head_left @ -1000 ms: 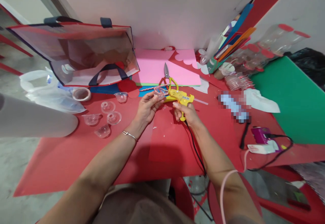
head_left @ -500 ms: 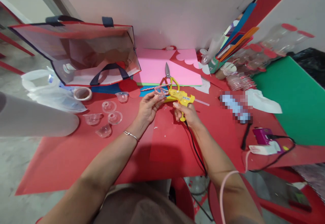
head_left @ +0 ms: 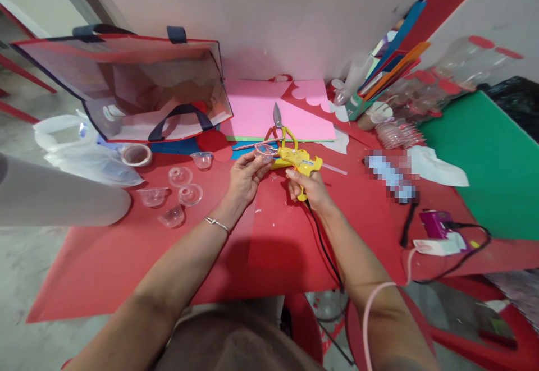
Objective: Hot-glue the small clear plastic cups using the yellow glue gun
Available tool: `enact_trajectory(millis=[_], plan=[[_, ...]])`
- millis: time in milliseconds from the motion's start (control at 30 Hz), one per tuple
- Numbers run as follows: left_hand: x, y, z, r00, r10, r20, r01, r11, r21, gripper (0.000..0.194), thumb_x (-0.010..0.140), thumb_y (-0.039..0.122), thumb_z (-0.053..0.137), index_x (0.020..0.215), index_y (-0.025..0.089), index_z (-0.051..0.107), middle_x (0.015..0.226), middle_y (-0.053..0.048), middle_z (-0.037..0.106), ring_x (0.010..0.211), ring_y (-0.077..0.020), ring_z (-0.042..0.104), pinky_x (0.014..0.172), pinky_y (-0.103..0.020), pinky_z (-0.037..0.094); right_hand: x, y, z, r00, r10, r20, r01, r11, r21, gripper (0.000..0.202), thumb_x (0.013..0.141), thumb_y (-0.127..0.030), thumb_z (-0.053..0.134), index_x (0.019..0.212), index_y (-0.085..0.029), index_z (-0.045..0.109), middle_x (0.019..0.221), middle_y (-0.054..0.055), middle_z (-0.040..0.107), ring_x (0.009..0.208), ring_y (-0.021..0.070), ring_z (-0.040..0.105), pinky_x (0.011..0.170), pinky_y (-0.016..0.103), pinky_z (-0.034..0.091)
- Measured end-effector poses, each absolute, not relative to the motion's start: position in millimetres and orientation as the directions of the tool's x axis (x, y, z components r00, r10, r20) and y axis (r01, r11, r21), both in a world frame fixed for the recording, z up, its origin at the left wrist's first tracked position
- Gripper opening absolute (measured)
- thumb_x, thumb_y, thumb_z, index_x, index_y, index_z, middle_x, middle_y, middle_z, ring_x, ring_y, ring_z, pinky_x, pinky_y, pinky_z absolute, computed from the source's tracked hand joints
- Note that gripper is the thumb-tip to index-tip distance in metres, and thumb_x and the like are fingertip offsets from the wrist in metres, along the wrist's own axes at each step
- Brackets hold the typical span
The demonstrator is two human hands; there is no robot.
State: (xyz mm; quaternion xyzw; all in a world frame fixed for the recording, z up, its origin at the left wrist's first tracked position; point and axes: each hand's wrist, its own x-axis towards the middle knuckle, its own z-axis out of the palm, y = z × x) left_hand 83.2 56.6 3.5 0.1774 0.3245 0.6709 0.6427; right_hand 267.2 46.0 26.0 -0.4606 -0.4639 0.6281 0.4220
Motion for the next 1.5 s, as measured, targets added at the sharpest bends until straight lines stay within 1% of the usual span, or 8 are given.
enact_trajectory(millis=[633, 900, 1000, 1100, 1267, 1367, 1433, 1500], plan=[[84.8, 56.2, 4.2, -0.160, 0.969, -0.190, -0.705, 0.022, 0.709, 0.048, 0.062, 0.029, 0.101, 0.096, 0.020, 0.068, 0.094, -0.002, 0.083, 0.087, -0.0188, 0.082, 0.086, -0.030, 0.064, 263.8, 44.4, 28.9, -0.212, 0.962, -0.175, -0.079, -0.195, -0.978, 0.047, 0.080, -0.050, 0.085, 0.053, -0.020, 0.061, 0.039, -0.001, 0.054, 0.035, 0.0127, 0.055, 0.039, 0.024, 0.046], [79.2, 55.4, 10.9, -0.004, 0.980, -0.197, -0.750, 0.127, 0.649, 0.037, 0.076, 0.032, 0.092, 0.098, 0.021, 0.064, 0.100, -0.004, 0.083, 0.097, -0.0223, 0.082, 0.085, -0.030, 0.065, 268.8, 46.9, 28.9, -0.174, 0.969, -0.176, -0.091, -0.194, -0.977, 0.041, 0.079, -0.051, 0.085, 0.060, -0.020, 0.066, 0.041, -0.003, 0.055, 0.036, 0.0132, 0.057, 0.042, 0.024, 0.049], [78.4, 55.1, 12.2, 0.044, 0.973, -0.228, -0.756, 0.182, 0.629, 0.036, 0.076, 0.025, 0.092, 0.096, 0.022, 0.062, 0.099, -0.002, 0.082, 0.097, -0.0206, 0.081, 0.083, -0.027, 0.065, 273.6, 49.4, 27.8, -0.158, 0.972, -0.175, -0.104, -0.192, -0.976, 0.037, 0.077, -0.051, 0.087, 0.067, -0.020, 0.070, 0.041, -0.004, 0.055, 0.036, 0.0135, 0.057, 0.041, 0.025, 0.049], [76.7, 54.2, 12.6, 0.108, 0.960, -0.257, -0.750, 0.249, 0.613, 0.032, 0.078, 0.020, 0.091, 0.098, 0.020, 0.065, 0.105, -0.005, 0.082, 0.100, -0.0188, 0.080, 0.086, -0.025, 0.064, 278.9, 51.3, 27.7, -0.182, 0.967, -0.177, -0.111, -0.199, -0.974, 0.036, 0.078, -0.049, 0.086, 0.066, -0.020, 0.069, 0.040, -0.004, 0.054, 0.035, 0.0129, 0.055, 0.040, 0.024, 0.046], [72.4, 52.1, 13.0, 0.264, 0.938, -0.227, -0.703, 0.348, 0.620, 0.033, 0.080, 0.025, 0.090, 0.106, 0.014, 0.073, 0.110, -0.014, 0.081, 0.101, -0.0229, 0.080, 0.084, -0.026, 0.065, 285.0, 52.3, 30.5, -0.236, 0.956, -0.175, -0.115, -0.207, -0.972, 0.029, 0.080, -0.048, 0.085, 0.076, -0.021, 0.073, 0.040, -0.006, 0.053, 0.035, 0.0122, 0.053, 0.039, 0.024, 0.044], [71.2, 51.7, 12.1, 0.282, 0.935, -0.215, -0.700, 0.354, 0.621, 0.034, 0.077, 0.027, 0.092, 0.103, 0.014, 0.073, 0.105, -0.013, 0.082, 0.097, -0.0227, 0.081, 0.077, -0.025, 0.064, 284.7, 51.9, 31.7, -0.245, 0.953, -0.177, -0.128, -0.213, -0.969, 0.029, 0.080, -0.048, 0.085, 0.084, -0.022, 0.074, 0.040, -0.008, 0.052, 0.034, 0.0121, 0.051, 0.038, 0.024, 0.044], [71.4, 52.1, 10.9, 0.252, 0.943, -0.217, -0.694, 0.332, 0.639, 0.036, 0.076, 0.027, 0.094, 0.103, 0.015, 0.073, 0.103, -0.010, 0.082, 0.095, -0.0212, 0.081, 0.076, -0.023, 0.063, 283.7, 51.6, 31.9, -0.253, 0.952, -0.173, -0.138, -0.212, -0.967, 0.029, 0.080, -0.048, 0.085, 0.081, -0.022, 0.073, 0.040, -0.008, 0.051, 0.034, 0.0116, 0.050, 0.038, 0.023, 0.043], [72.3, 52.6, 9.5, 0.229, 0.949, -0.218, -0.682, 0.316, 0.659, 0.038, 0.074, 0.027, 0.095, 0.104, 0.015, 0.074, 0.100, -0.009, 0.082, 0.093, -0.0201, 0.081, 0.078, -0.022, 0.063, 282.8, 51.2, 31.7, -0.264, 0.951, -0.163, -0.141, -0.205, -0.969, 0.033, 0.081, -0.047, 0.084, 0.069, -0.022, 0.068, 0.039, -0.007, 0.050, 0.034, 0.0111, 0.050, 0.038, 0.023, 0.043]])
